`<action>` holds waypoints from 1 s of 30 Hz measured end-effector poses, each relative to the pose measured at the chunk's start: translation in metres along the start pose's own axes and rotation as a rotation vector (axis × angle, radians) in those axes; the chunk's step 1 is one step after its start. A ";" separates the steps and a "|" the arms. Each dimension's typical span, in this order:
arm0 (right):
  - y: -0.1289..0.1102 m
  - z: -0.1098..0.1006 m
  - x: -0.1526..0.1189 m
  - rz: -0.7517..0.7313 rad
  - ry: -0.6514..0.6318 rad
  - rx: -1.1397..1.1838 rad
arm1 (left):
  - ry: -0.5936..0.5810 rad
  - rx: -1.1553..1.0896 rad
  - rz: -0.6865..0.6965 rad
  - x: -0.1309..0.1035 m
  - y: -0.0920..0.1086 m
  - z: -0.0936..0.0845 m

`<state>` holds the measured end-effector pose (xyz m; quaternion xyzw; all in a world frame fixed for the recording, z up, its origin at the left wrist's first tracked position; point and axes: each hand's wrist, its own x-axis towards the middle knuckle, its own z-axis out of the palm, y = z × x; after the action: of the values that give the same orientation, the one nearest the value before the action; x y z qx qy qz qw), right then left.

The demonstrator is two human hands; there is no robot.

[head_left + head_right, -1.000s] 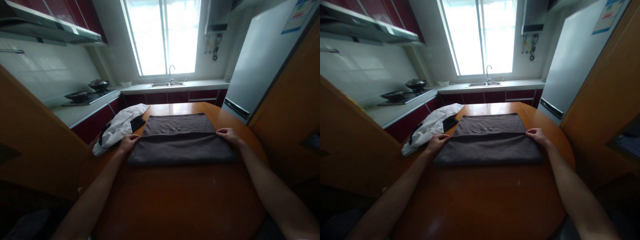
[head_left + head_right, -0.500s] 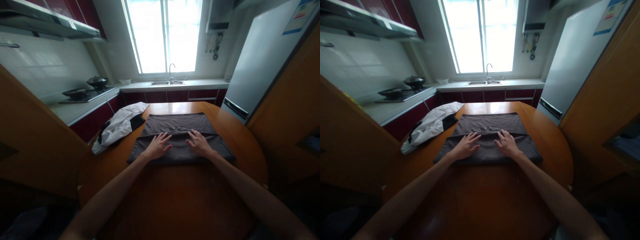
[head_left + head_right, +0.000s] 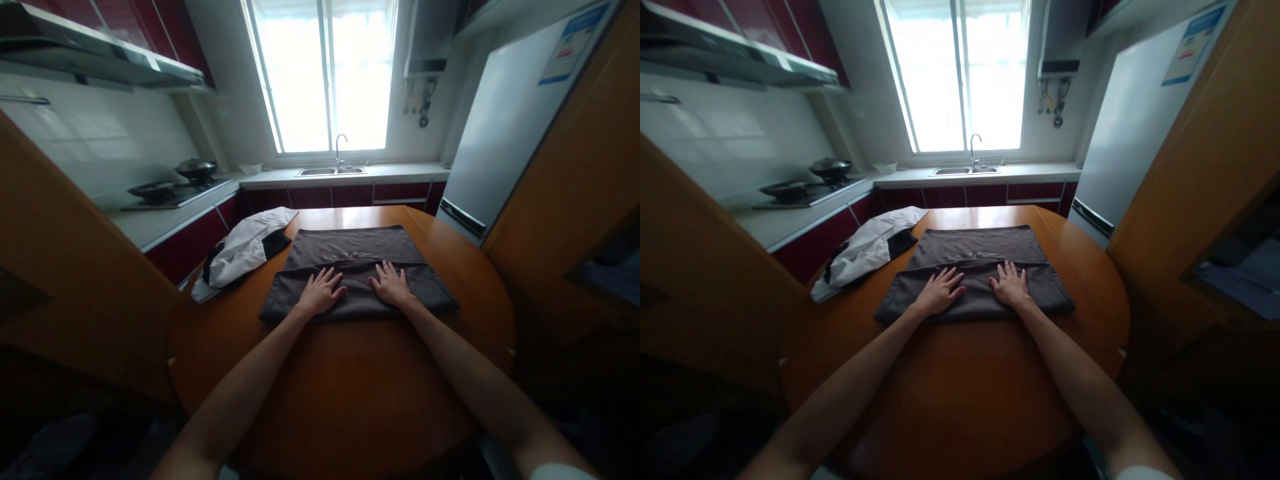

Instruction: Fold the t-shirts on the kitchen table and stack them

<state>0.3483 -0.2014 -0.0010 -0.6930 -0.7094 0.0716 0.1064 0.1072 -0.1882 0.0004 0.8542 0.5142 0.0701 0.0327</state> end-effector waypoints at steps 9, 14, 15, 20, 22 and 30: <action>0.049 -0.011 0.010 0.132 0.201 0.040 | 0.212 -0.057 -0.125 -0.008 -0.031 -0.014; 0.088 -0.006 0.017 0.329 0.064 0.004 | 0.312 -0.129 -0.540 -0.018 -0.091 -0.020; 0.090 -0.004 0.017 0.338 0.048 -0.001 | 0.333 -0.176 -0.605 -0.019 -0.104 -0.022; 0.091 -0.006 0.018 0.347 0.125 0.025 | 0.323 -0.339 -0.693 -0.025 -0.150 -0.033; 0.097 -0.013 0.018 0.378 0.213 0.034 | 0.319 -0.411 -0.679 -0.026 -0.157 -0.034; 0.136 -0.031 0.016 0.613 0.299 0.127 | 0.371 -0.605 -0.564 -0.026 -0.159 -0.028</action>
<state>0.4875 -0.1830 -0.0045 -0.8687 -0.4389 0.0418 0.2257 -0.0481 -0.1374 0.0056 0.6056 0.6806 0.3572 0.2059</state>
